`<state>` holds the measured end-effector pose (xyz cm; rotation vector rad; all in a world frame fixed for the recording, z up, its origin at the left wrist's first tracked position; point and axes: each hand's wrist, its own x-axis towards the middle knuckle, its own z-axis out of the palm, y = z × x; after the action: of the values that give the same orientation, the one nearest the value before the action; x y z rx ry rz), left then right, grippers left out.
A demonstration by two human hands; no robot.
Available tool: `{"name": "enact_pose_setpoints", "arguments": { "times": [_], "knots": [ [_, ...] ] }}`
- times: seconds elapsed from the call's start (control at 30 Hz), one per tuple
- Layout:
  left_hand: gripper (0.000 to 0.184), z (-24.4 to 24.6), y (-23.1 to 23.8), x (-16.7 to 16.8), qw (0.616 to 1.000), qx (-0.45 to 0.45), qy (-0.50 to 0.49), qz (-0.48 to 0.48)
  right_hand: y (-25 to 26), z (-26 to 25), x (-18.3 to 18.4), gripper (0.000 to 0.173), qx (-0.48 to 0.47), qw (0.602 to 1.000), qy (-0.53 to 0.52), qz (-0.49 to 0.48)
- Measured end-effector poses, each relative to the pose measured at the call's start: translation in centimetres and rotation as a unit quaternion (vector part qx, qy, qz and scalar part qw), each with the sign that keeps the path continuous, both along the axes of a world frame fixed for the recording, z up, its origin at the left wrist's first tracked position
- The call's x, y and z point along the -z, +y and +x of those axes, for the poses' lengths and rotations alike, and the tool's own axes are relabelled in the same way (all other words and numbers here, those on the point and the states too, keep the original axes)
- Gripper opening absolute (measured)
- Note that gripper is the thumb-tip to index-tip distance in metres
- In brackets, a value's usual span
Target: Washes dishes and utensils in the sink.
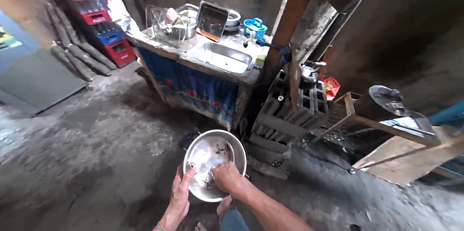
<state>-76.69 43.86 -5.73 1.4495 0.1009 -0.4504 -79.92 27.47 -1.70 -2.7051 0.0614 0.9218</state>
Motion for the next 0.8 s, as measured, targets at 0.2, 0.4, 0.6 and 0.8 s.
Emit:
{"name": "enact_pose_setpoints", "arguments": {
  "times": [0.2, 0.4, 0.6, 0.8],
  "knots": [
    [0.067, 9.2, -4.9, 0.5, 1.000, 0.008, 0.006, 0.024, -7.3, 10.4, 0.8, 0.038, 0.048, 0.994, -0.062, 0.076],
    [0.075, 17.2, -11.3, -0.9, 0.998, 0.051, -0.018, 0.044, -12.2, 21.4, 0.5, 0.042, 0.034, 0.968, -0.195, 0.156],
    [0.059, 25.5, -16.3, 0.0, 0.996, 0.078, 0.000, 0.050, -16.2, 25.8, 3.5, 0.031, -0.095, 0.967, -0.146, 0.184],
    [0.061, 33.6, -19.8, -1.4, 0.987, 0.143, -0.027, 0.062, -19.4, 29.6, 1.0, 0.071, 0.176, 0.980, -0.081, 0.034]
  ]
}}
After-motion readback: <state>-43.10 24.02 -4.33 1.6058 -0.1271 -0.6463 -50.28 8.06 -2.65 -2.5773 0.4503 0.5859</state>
